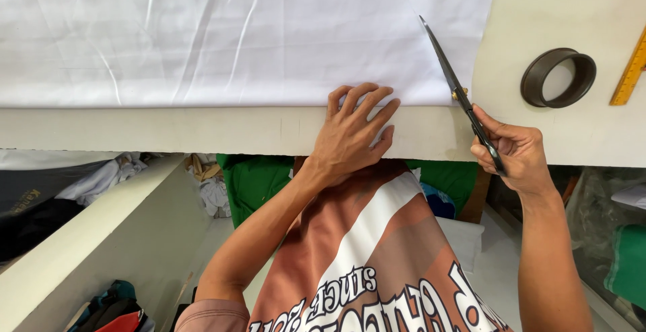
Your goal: The person handles a paper pattern and then uses shears to cut a large piece of white fabric on a table. They trim the fabric along marked lines and then use a ruler and pencil to draw straight lines on the cut fabric pieces.
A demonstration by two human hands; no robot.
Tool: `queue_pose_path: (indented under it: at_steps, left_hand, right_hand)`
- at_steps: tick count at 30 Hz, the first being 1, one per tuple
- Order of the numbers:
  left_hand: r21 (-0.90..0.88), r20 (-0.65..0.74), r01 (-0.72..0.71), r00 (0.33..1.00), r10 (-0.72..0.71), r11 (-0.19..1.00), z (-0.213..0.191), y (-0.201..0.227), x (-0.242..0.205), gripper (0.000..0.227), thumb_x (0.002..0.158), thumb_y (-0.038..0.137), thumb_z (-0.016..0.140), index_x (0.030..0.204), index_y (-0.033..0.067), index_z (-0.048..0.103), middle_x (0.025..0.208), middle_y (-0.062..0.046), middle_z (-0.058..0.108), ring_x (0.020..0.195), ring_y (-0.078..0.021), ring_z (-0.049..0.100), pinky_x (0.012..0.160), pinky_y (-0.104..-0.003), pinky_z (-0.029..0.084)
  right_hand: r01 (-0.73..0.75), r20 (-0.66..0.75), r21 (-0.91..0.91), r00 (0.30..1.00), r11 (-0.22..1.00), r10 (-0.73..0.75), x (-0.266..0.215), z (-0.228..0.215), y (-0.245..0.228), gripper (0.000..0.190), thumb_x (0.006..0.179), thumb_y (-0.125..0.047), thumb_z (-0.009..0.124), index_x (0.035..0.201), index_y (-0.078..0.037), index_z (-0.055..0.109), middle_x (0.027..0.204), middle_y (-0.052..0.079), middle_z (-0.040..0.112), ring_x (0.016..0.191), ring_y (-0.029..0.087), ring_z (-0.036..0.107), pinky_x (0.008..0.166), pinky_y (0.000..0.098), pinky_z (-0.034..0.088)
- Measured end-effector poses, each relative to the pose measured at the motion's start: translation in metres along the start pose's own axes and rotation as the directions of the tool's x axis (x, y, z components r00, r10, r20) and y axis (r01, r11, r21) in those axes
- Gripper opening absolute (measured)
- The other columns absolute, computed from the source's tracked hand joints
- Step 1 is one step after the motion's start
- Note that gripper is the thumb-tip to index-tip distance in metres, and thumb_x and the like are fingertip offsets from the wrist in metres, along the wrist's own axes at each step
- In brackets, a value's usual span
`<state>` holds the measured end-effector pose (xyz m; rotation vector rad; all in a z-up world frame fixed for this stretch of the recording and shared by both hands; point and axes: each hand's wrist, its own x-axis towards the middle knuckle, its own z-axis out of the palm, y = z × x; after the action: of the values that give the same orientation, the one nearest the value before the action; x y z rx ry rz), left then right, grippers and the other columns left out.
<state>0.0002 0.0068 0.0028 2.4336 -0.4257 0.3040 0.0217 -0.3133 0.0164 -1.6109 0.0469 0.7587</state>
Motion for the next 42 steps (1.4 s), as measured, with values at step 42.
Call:
queue_pose_path:
  at_steps: [42]
  left_hand:
    - [-0.012,-0.034,-0.022,0.999,0.022,1.000,-0.001,-0.006,-0.003,0.026,0.089,0.012,0.063,0.115,0.0070,0.066,0.129,-0.007,0.061,0.118,-0.0289,0.059,0.100,-0.047,0.041]
  right_hand:
    - [-0.020,-0.007,-0.044,1.000,0.999,0.020,0.014,-0.003,-0.021,0.060,0.088,-0.004,0.066,0.147,-0.005,0.052,0.063,0.000,0.037,0.050,0.011,0.026,0.042,0.0222,0.023]
